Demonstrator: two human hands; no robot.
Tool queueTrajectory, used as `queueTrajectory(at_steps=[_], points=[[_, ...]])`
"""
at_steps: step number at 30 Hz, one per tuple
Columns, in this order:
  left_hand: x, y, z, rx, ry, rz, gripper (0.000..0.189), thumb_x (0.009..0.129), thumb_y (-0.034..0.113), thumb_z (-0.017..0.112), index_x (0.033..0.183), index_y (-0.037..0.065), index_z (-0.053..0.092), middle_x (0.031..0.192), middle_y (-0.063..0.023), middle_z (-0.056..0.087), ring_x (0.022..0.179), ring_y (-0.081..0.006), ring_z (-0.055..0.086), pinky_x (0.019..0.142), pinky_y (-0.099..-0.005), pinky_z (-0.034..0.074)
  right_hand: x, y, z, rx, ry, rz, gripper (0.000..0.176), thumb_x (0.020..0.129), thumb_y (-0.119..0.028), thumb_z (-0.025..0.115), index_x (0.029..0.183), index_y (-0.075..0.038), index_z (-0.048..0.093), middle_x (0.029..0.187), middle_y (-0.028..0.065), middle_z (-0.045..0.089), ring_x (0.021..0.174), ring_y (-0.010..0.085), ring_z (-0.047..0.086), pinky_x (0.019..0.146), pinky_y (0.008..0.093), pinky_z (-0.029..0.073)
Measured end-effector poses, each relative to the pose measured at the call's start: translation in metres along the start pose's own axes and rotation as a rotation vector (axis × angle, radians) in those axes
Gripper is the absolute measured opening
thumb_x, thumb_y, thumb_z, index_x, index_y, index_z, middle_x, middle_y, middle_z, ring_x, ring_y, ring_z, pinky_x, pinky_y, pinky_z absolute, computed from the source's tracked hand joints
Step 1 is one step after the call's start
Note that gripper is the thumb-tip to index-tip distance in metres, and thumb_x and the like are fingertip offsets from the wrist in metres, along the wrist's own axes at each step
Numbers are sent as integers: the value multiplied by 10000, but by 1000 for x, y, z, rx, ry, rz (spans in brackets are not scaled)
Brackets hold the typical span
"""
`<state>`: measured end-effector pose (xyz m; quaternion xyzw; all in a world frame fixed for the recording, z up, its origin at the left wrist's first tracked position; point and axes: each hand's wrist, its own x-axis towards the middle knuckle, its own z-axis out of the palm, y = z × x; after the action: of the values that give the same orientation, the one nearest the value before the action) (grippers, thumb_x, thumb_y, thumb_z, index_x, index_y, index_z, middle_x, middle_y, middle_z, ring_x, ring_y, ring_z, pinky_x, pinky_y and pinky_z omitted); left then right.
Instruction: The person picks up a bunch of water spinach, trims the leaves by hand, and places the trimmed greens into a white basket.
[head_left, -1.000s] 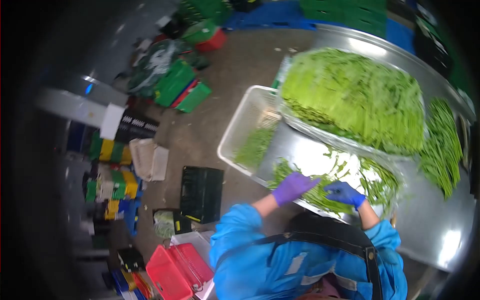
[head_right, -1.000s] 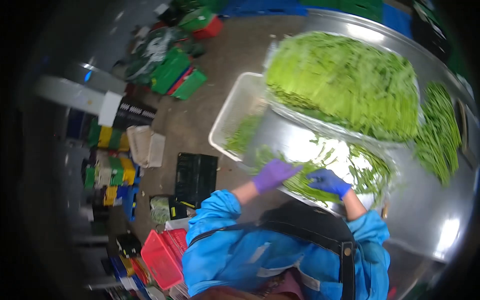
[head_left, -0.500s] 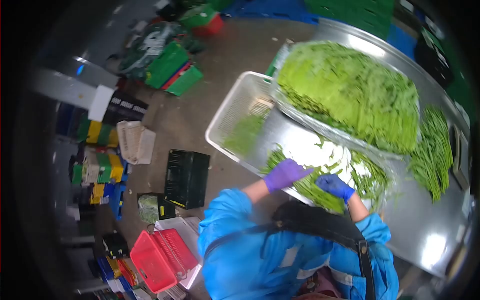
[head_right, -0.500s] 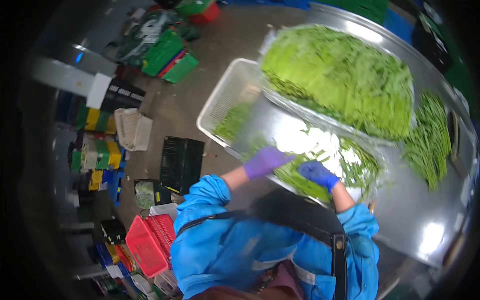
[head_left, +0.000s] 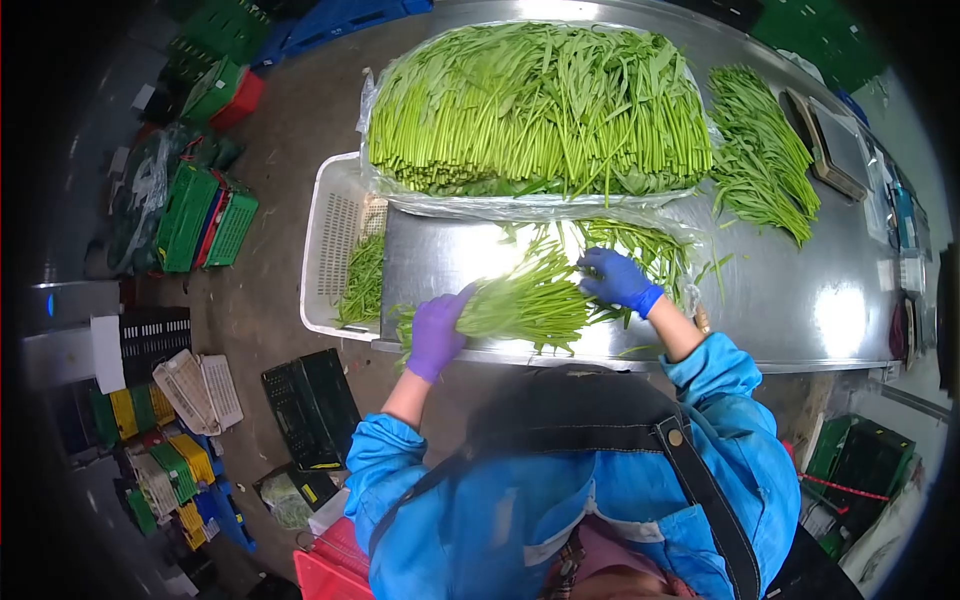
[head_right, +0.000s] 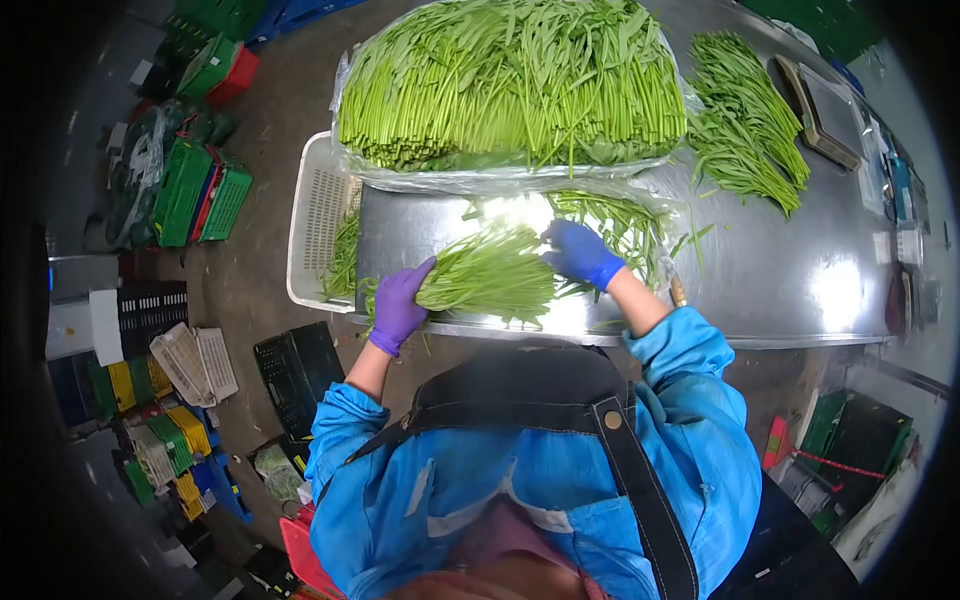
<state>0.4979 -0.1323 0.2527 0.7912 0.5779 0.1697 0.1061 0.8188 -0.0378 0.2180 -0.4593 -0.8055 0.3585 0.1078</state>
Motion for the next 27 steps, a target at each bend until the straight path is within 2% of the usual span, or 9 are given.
queueTrajectory(at_steps=[1,4,6,8,10,13,18,22,27], points=[[4,2,1,-21,-15,10,706,537,-21,573,1216,160,505,789,-56,567,751,-244,549,656,-361,400,4,-3,21,104,154,-219,342,750,-229,674,1045,-76,591,955,119,590,848,262,586,762,344,473],[13,17,-2,-16,-49,29,700,537,-12,581,1212,155,506,779,-55,562,746,-243,548,654,-360,400,13,-55,43,295,127,-301,363,775,-233,675,1072,-49,577,915,103,608,843,203,592,786,307,465],[15,20,-4,11,-66,34,693,537,-8,583,1208,153,510,773,-54,560,741,-242,548,654,-357,399,19,-56,54,563,-89,-134,278,793,-198,608,1039,-68,600,1030,122,595,897,294,574,833,364,450],[13,20,-5,-13,-110,-16,654,541,3,592,1179,138,532,785,-76,579,737,-264,562,661,-368,420,30,-15,72,748,93,-102,208,815,-137,595,982,-14,581,768,55,590,740,123,582,743,260,470],[5,13,3,-86,-96,-89,636,549,15,600,1172,130,536,809,-94,590,754,-279,571,674,-379,436,26,-17,34,1325,99,483,177,826,-141,563,958,-23,574,751,48,571,665,110,567,681,247,478],[-1,11,7,-187,-82,-196,595,574,40,615,1160,116,542,863,-130,606,794,-307,586,706,-392,460,22,12,34,1333,189,509,201,804,-144,595,971,-33,578,755,43,575,665,114,570,656,245,486],[5,18,11,-245,-131,-295,544,620,76,629,1156,113,542,920,-156,611,844,-320,593,744,-389,471,7,-31,50,61,239,-359,166,745,-190,667,836,-54,640,760,69,615,705,245,572,677,341,455],[7,20,15,-217,-128,-295,551,637,108,647,1174,119,526,926,-157,611,849,-320,594,745,-394,472,3,-54,55,-19,218,-304,248,736,-256,665,895,-67,638,724,96,600,702,302,565,660,383,440],[7,29,13,-215,-108,-321,593,612,142,705,1178,120,530,898,-164,613,820,-318,605,712,-379,487,-3,-71,47,-40,207,-85,466,741,-379,633,1066,-52,563,984,172,578,925,343,538,799,420,421]])
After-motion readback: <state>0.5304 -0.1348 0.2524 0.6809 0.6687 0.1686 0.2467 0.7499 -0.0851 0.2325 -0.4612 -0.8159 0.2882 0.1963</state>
